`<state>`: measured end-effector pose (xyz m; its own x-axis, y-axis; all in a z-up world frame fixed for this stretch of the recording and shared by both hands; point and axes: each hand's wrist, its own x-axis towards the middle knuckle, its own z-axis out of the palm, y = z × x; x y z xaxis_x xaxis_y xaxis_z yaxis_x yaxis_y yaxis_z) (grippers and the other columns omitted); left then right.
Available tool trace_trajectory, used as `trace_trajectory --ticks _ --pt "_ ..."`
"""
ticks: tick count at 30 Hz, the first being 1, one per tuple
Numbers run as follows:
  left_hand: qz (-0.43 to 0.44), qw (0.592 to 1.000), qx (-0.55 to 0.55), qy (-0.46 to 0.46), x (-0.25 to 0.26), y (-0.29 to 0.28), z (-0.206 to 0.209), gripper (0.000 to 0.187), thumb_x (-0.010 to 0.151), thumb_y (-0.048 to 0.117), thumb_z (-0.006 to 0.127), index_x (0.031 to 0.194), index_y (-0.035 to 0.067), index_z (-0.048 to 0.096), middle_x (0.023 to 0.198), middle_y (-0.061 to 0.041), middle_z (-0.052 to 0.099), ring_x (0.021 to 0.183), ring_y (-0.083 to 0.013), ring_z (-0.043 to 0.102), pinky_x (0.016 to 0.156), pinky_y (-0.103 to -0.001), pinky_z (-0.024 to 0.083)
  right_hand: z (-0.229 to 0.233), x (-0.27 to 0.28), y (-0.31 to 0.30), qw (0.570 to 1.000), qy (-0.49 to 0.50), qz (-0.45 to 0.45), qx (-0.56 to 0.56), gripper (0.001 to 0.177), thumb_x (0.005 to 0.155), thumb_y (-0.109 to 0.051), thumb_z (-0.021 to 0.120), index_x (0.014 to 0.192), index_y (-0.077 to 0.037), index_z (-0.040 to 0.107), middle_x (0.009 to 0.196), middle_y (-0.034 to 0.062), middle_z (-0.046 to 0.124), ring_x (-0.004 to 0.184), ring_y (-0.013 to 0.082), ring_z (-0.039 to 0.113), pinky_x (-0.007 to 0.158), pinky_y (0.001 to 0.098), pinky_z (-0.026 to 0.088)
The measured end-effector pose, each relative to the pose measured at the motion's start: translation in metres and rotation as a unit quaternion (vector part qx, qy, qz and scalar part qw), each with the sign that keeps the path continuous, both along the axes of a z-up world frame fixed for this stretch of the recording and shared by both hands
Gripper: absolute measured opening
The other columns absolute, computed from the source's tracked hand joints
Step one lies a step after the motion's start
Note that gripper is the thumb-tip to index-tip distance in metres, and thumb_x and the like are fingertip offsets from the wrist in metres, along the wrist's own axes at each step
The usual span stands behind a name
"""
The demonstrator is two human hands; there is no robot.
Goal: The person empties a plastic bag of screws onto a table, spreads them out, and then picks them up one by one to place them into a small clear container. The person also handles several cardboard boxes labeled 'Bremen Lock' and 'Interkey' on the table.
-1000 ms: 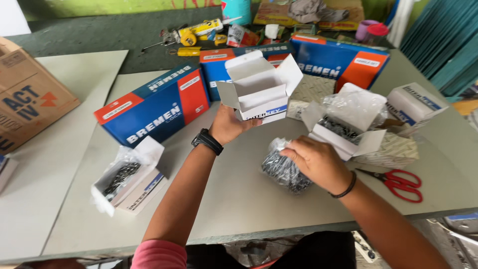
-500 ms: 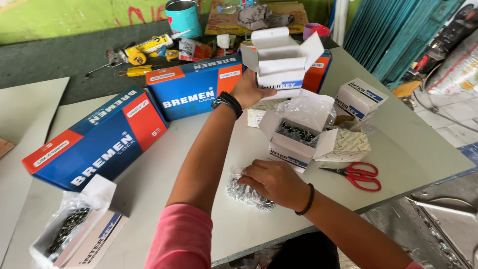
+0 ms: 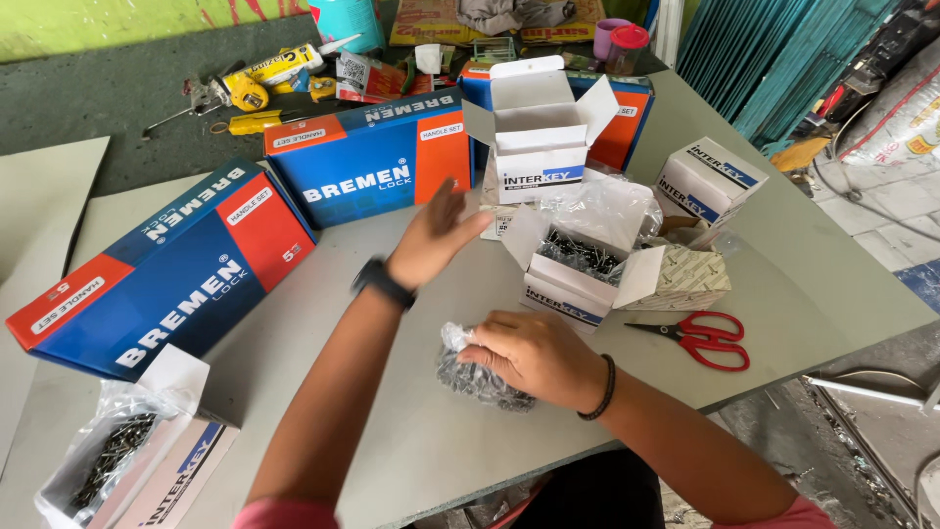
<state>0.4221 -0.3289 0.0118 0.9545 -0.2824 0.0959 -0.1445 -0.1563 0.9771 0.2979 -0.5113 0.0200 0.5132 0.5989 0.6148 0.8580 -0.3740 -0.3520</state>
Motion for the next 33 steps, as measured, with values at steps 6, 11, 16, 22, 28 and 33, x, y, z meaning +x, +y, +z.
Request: trace_trajectory --ticks 6,11,16,22,28,33 --pt "0.119 0.857 -0.404 0.298 -0.120 0.043 -0.045 0.107 0.089 0.080 0.037 0.163 0.006 0.016 0.165 -0.031 0.020 0.151 -0.0502 0.021 0.121 -0.062 0.025 0.034 0.022 0.028 0.999 0.000 -0.006 0.034 0.020 0.099 -0.024 0.064 0.087 -0.008 0.067 0.068 0.0058 0.062 0.064 0.0280 0.068 0.056 0.0328 0.054" --pt "0.196 0.744 -0.581 0.266 -0.150 0.015 0.010 0.102 0.082 0.082 0.039 0.155 0.011 0.043 0.157 -0.025 0.044 0.142 -0.0498 0.043 0.113 -0.065 0.036 0.045 0.043 0.076 0.996 0.030 0.007 0.089 0.025 0.100 -0.024 0.063 0.082 -0.007 0.060 0.067 0.0105 0.056 0.065 0.0309 0.064 0.058 0.0358 0.052" --pt "0.302 0.789 -0.516 0.145 -0.139 0.033 0.032 0.092 0.088 0.073 0.044 0.155 0.009 0.045 0.157 -0.020 0.046 0.144 -0.0385 0.044 0.118 -0.054 0.037 0.019 0.082 0.104 0.982 0.095 0.013 0.161 0.028 0.104 -0.027 0.058 0.083 -0.010 0.064 0.065 0.0031 0.060 0.062 0.0182 0.063 0.059 0.0278 0.051" --pt "0.454 0.891 0.005 0.019 -0.088 0.107 -0.018 0.086 0.095 0.068 0.057 0.145 -0.002 0.053 0.142 -0.029 0.057 0.142 -0.0388 0.044 0.121 -0.052 0.030 -0.025 0.114 0.096 0.953 0.266 -0.121 0.077 0.033 0.103 -0.041 0.056 0.115 -0.012 0.066 0.093 0.0148 0.074 0.088 0.0354 0.072 0.074 0.0448 0.059" --pt "0.354 0.839 0.412 -0.041 -0.028 0.108 -0.054 0.069 0.098 0.074 0.044 0.127 0.016 0.065 0.103 -0.016 0.076 0.106 -0.0379 0.071 0.091 -0.054 0.054 -0.081 0.132 0.083 0.912 0.377 -0.162 0.020 0.035 0.103 -0.034 0.053 0.122 -0.007 0.063 0.106 0.0252 0.070 0.102 0.0430 0.069 0.081 0.0498 0.056" --pt "0.344 0.747 0.503 -0.267 -0.002 0.078 -0.062 0.048 0.098 0.067 0.049 0.102 0.024 0.071 0.073 -0.005 0.074 0.076 -0.0308 0.077 0.066 -0.051 0.057 -0.076 0.126 0.060 0.886 0.440 -0.146 0.019 0.049 0.102 -0.035 0.052 0.139 -0.003 0.052 0.137 0.0266 0.057 0.125 0.0406 0.059 0.099 0.0525 0.052"
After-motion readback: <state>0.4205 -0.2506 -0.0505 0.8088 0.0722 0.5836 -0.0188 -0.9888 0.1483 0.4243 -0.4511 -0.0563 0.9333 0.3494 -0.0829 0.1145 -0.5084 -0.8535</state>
